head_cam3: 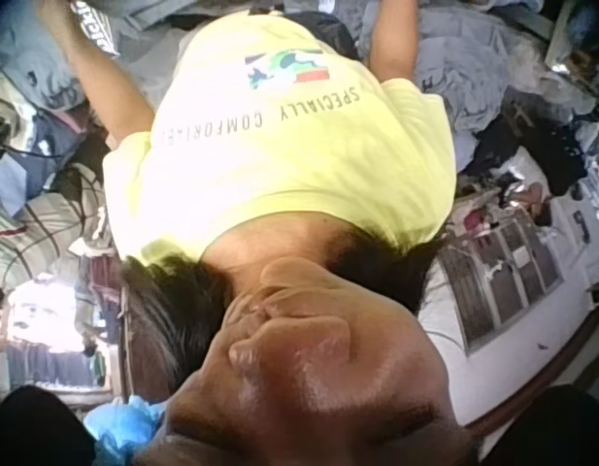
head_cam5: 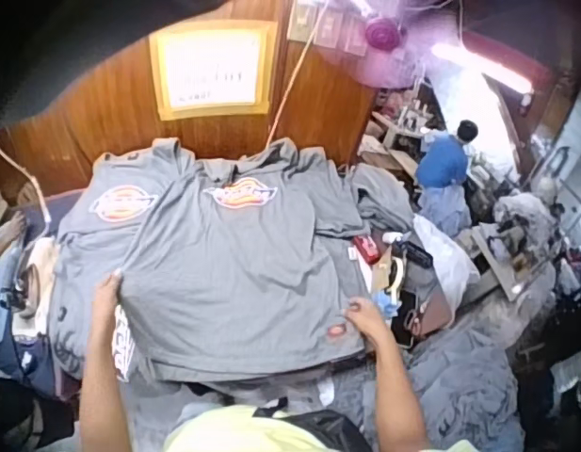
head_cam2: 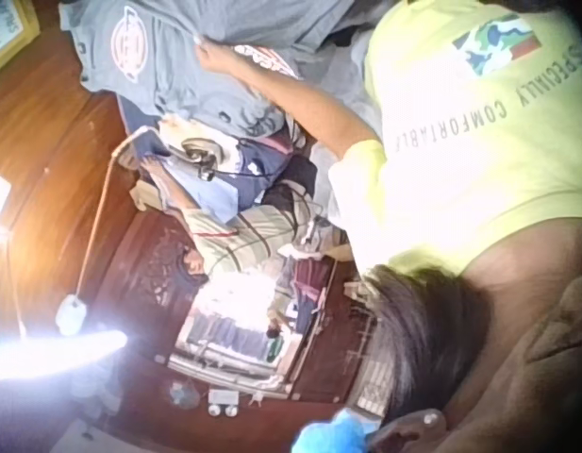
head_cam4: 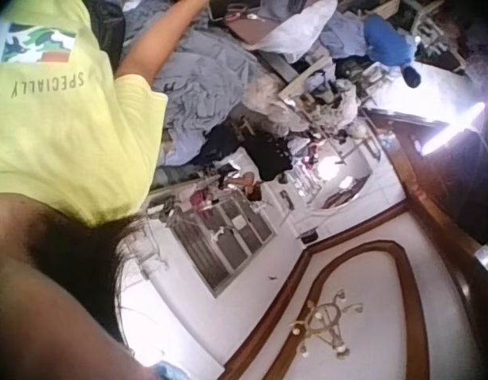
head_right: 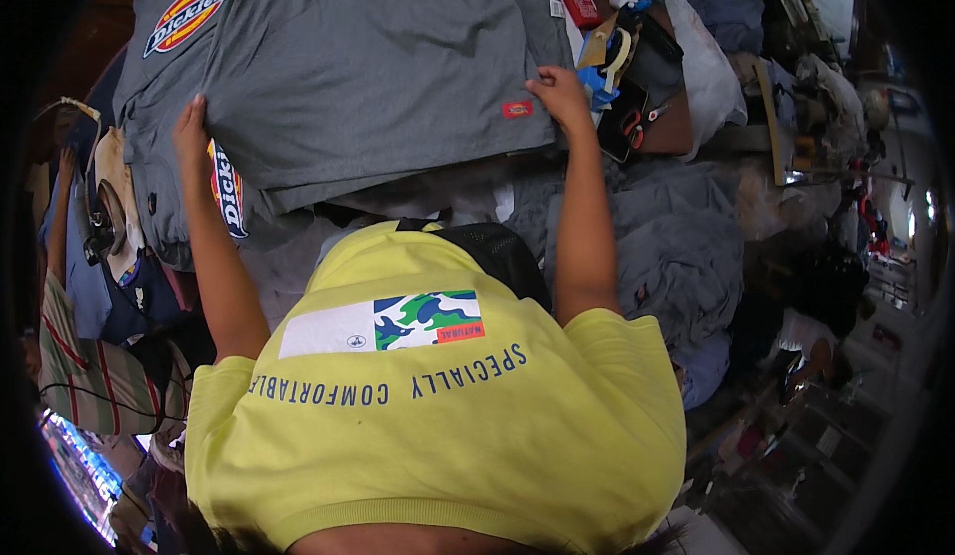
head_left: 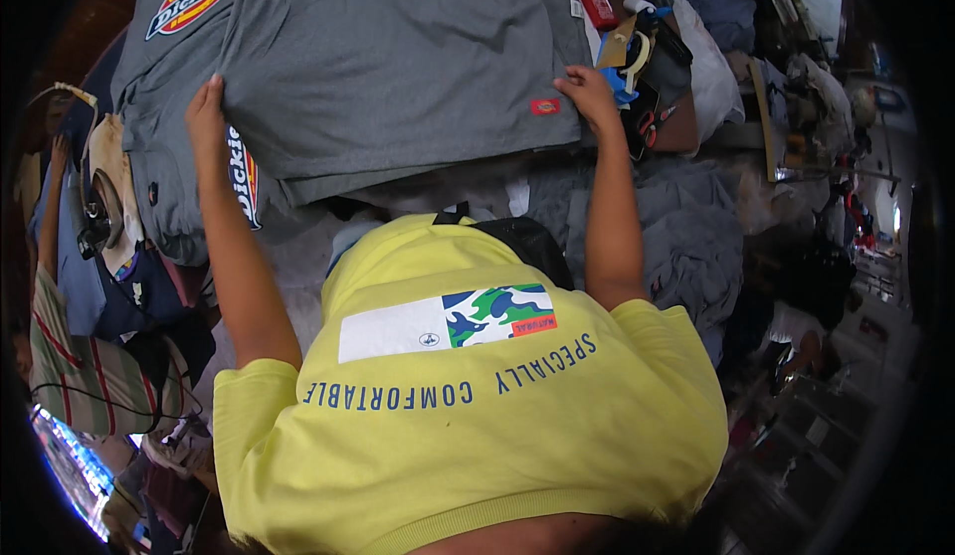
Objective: The person organizes and trims loose threads from gray garments with logos, using shears by hand on a work table in a garment factory.
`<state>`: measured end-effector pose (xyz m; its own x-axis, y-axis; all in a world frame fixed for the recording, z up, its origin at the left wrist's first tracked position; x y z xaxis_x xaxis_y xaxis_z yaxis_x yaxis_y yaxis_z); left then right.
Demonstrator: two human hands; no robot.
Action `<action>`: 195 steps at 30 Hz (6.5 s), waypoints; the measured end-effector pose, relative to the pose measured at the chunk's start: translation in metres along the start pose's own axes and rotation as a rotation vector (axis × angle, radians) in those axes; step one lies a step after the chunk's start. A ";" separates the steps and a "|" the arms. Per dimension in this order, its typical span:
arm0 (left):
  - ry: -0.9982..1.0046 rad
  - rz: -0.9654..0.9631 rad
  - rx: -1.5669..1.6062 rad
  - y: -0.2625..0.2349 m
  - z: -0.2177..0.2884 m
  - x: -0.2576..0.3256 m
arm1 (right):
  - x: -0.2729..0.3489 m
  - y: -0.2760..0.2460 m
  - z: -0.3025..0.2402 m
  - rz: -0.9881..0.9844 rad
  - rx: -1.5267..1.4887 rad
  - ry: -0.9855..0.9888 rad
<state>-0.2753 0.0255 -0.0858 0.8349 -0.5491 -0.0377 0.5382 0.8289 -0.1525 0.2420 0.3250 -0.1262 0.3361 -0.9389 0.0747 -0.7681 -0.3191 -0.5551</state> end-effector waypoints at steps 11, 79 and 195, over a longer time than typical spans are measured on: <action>-0.525 -0.755 -0.752 -0.096 -0.163 0.222 | 0.166 0.011 0.062 -0.978 0.408 0.312; -1.231 -1.042 1.284 0.121 0.066 0.255 | 0.182 0.026 -0.139 -0.603 -1.431 0.275; 0.682 -0.343 -1.111 0.181 0.006 -0.061 | -0.124 0.098 -0.108 -0.015 0.735 -0.673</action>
<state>-0.2285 0.2097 -0.1052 0.2805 -0.9220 -0.2670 0.0586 0.2941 -0.9540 0.0666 0.3966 -0.1004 0.7563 -0.5944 -0.2733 -0.3098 0.0425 -0.9498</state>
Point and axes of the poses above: each hand's wrist, its own x-axis away from the middle knuckle, its own y-axis out of the palm, z = x × y, the point moved 10 cm from there along -x, towards the middle knuckle, and after that the axes turned 1 degree about y, right-handed, at the moved point
